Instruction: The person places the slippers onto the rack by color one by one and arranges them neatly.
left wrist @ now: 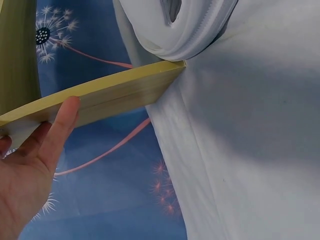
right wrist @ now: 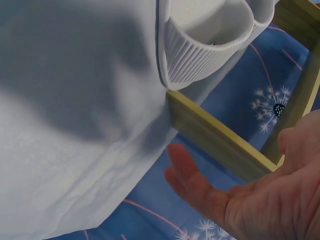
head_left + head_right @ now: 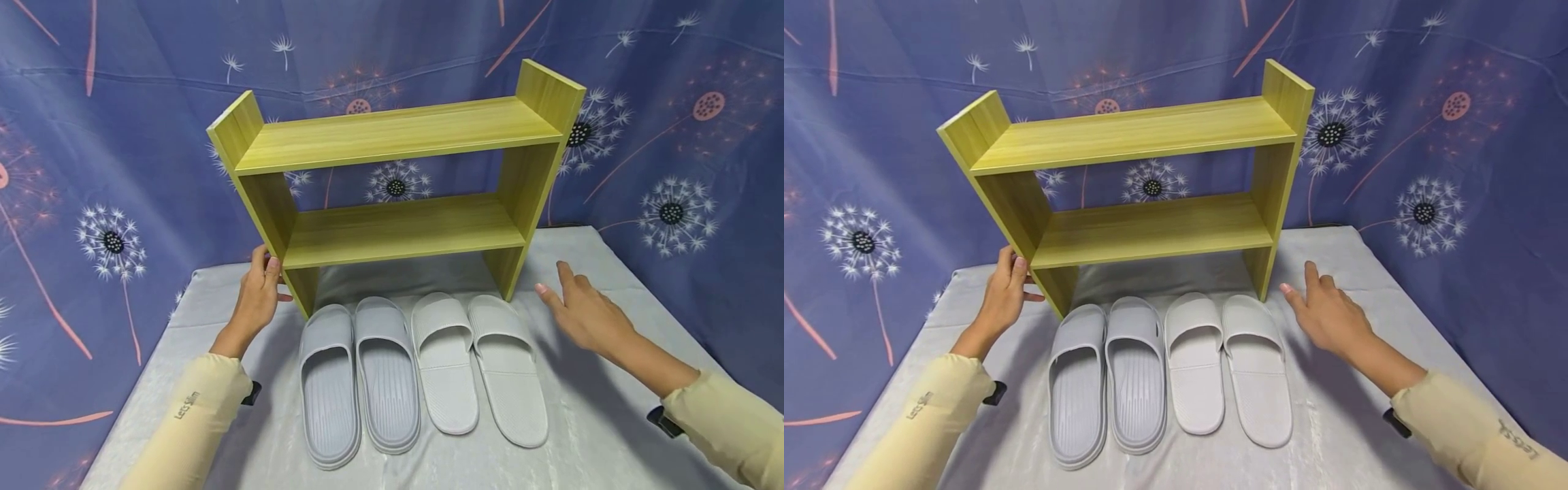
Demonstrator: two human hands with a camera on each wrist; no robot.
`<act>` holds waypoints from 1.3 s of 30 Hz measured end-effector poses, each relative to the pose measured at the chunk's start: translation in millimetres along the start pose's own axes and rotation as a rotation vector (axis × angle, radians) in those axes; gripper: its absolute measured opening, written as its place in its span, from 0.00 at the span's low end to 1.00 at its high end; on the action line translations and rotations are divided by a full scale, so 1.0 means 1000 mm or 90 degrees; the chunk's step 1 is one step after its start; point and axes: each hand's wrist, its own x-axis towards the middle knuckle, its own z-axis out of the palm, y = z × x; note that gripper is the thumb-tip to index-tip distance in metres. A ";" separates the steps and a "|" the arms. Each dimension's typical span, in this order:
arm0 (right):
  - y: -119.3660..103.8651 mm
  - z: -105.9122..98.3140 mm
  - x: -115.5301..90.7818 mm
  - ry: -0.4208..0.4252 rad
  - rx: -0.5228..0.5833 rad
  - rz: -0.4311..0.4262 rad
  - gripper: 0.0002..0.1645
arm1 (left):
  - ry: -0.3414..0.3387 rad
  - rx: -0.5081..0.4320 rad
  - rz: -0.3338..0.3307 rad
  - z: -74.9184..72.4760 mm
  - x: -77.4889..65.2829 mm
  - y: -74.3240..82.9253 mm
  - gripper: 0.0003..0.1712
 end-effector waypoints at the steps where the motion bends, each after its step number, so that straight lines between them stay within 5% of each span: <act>1: -0.001 0.000 -0.002 -0.005 0.001 0.001 0.49 | 0.000 -0.004 0.000 0.000 0.000 0.001 0.25; 16: -0.022 0.015 -0.025 -0.054 0.007 0.005 0.51 | 0.010 -0.024 -0.013 0.000 -0.002 0.003 0.27; 22: -0.027 0.022 -0.033 -0.084 -0.001 0.020 0.55 | -0.004 -0.036 -0.017 -0.002 -0.008 0.029 0.25; 29: -0.033 0.029 -0.045 -0.096 -0.005 0.031 0.58 | 0.007 -0.032 -0.015 0.000 -0.002 0.001 0.27; 39: -0.042 0.034 -0.061 -0.147 -0.007 0.060 0.60 | 0.010 -0.037 -0.020 0.001 -0.003 0.001 0.27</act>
